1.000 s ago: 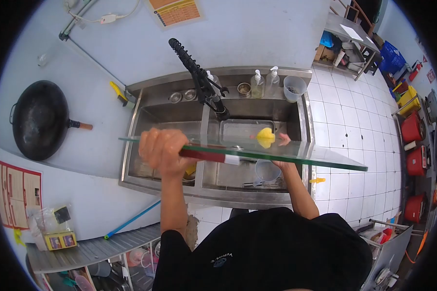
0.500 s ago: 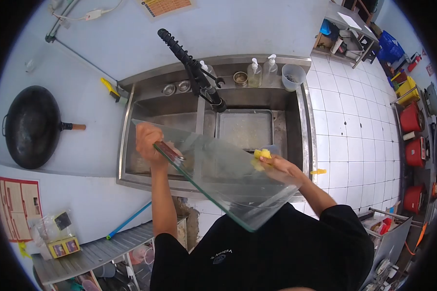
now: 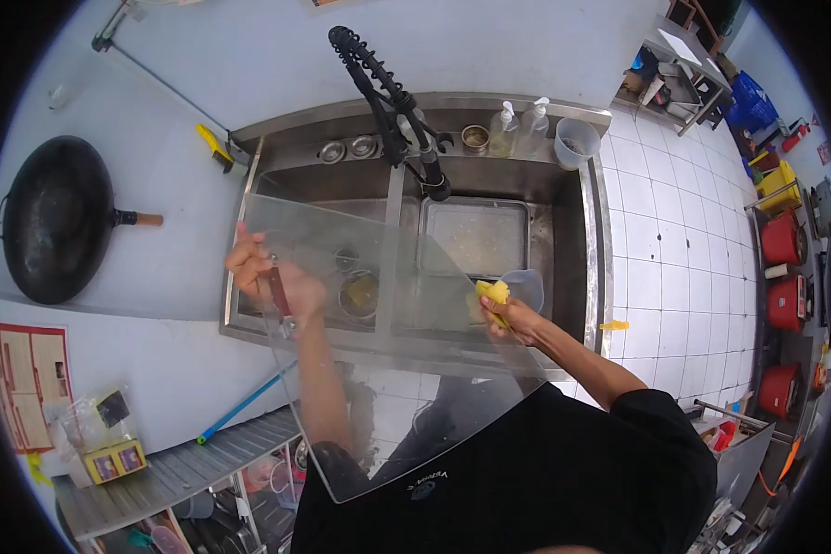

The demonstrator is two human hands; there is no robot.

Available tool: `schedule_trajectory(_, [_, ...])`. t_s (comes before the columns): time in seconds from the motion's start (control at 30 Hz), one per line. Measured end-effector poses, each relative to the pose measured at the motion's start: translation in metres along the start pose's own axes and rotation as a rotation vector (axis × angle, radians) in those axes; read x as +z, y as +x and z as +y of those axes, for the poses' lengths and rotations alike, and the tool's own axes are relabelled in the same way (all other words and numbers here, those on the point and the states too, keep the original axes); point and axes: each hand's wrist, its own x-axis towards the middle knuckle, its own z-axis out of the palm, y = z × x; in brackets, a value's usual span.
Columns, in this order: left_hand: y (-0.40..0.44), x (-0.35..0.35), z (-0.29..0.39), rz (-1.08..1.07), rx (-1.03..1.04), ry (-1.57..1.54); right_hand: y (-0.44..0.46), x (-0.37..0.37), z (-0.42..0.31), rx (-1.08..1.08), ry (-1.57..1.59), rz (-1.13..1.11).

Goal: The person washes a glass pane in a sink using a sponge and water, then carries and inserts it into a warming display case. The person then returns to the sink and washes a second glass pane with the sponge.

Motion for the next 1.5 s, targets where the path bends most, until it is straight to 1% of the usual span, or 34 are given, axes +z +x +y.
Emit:
schedule_trajectory(0.03, [0.002, 0.002, 0.002, 0.057, -0.007, -0.049, 0.007, -0.004, 0.004, -0.021, -0.004, -0.031])
schedule_trajectory(0.1, [0.002, -0.002, 0.000, 0.141, -0.064, -0.134, 0.007, 0.014, -0.001, -0.023, -0.012, 0.021])
schedule_trajectory(0.17, [0.004, -0.009, -0.002, 0.180, -0.105, -0.247, 0.011, 0.025, -0.001, -0.031, -0.033, 0.044])
schedule_trajectory(0.33, [0.008, -0.035, 0.006, 0.182, -0.183, -0.608, 0.028, 0.032, 0.003, -0.061, -0.077, 0.038])
schedule_trajectory(0.43, [0.018, -0.037, 0.029, 0.463, -0.492, -0.810, 0.032, 0.035, 0.000, -0.083, -0.071, 0.032])
schedule_trajectory(0.53, [0.019, -0.063, 0.034, 0.529, -0.859, -0.961, 0.040, 0.031, -0.005, -0.122, -0.134, 0.064])
schedule_trajectory(0.63, [-0.009, -0.118, 0.005, 0.270, -1.156, -0.966, 0.045, 0.027, -0.011, -0.184, -0.130, 0.099])
schedule_trajectory(0.73, [-0.036, -0.156, -0.017, -0.073, -1.308, -0.824, 0.056, 0.024, -0.009, -0.239, -0.170, 0.163])
schedule_trajectory(0.83, [-0.049, -0.182, -0.043, -0.267, -1.594, -0.622, 0.075, 0.014, 0.000, -0.319, -0.227, 0.260])
schedule_trajectory(0.93, [-0.080, -0.202, -0.080, -0.433, -1.804, -0.291, 0.097, 0.001, 0.009, -0.299, -0.270, 0.350])
schedule_trajectory(1.03, [-0.121, -0.213, -0.128, -0.587, -1.832, -0.012, 0.100, 0.022, 0.007, -0.364, -0.239, 0.413])
schedule_trajectory(1.07, [-0.130, -0.209, -0.143, -0.603, -1.827, 0.036, 0.112, 0.012, 0.013, -0.364, -0.217, 0.411])
schedule_trajectory(1.13, [-0.145, -0.203, -0.163, -0.638, -1.830, 0.139, 0.124, 0.014, 0.015, -0.384, -0.185, 0.456])
schedule_trajectory(1.23, [-0.161, -0.186, -0.190, -0.672, -1.760, 0.205, 0.138, 0.011, 0.014, -0.402, -0.176, 0.498])
schedule_trajectory(1.33, [-0.179, -0.172, -0.213, -0.633, -1.730, 0.230, 0.152, 0.007, 0.015, -0.420, -0.163, 0.519])
schedule_trajectory(1.43, [-0.206, -0.174, -0.242, -0.683, -1.723, 0.182, 0.164, -0.004, 0.020, -0.438, -0.146, 0.534])
schedule_trajectory(1.5, [-0.208, -0.168, -0.243, -0.725, -1.735, 0.212, 0.164, -0.006, 0.021, -0.440, -0.139, 0.550])
